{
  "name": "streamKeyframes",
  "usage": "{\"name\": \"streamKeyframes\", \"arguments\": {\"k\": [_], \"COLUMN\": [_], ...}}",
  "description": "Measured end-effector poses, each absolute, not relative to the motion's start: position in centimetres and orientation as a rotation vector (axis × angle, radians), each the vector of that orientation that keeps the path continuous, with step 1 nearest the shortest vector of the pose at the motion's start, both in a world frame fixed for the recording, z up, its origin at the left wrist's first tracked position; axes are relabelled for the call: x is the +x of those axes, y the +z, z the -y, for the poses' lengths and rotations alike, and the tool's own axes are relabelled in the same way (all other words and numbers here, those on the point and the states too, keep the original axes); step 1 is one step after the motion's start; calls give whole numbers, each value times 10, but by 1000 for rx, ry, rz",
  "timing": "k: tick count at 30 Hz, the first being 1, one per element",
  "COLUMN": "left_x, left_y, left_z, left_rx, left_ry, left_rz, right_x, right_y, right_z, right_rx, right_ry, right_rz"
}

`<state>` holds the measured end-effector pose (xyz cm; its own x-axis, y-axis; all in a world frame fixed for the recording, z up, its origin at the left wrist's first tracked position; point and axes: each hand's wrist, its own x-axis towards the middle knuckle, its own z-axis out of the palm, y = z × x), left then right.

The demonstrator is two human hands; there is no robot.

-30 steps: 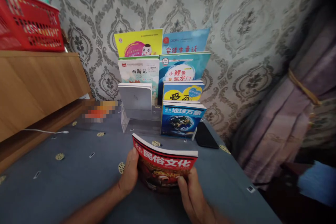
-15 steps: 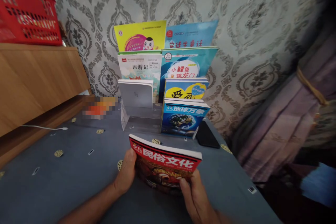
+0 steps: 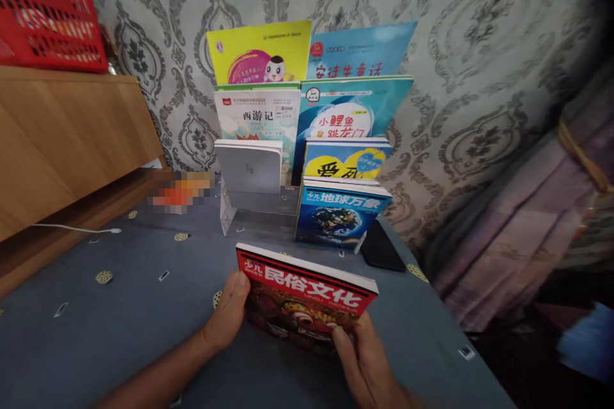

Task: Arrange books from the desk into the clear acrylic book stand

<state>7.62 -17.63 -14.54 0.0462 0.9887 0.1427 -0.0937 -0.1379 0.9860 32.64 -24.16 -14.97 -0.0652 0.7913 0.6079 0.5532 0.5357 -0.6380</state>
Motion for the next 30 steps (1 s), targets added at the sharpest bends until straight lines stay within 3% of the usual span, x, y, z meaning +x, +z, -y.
{"name": "streamKeyframes", "arguments": {"k": [4,8,15,22,30], "left_x": [74,56,37,39,22], "left_y": [-108,-70,-56,-46,-78], "left_z": [172,160,153,153,128], "left_rx": [1425,1745,1867,1914,1928], "left_ry": [1270,982,625,836,1070], "left_rz": [-882,-719,-866,-865,-1107], "right_x": [327,327,317,304,281], "right_y": [-125,-98,-81,-81,-81], "right_z": [238,234,227,218,196], "right_rx": [-1140,-1095,-1031,-974,-953], "right_ry": [219,126,176,175,268], "right_rz": [1806,1882,1820,1817,1862]}}
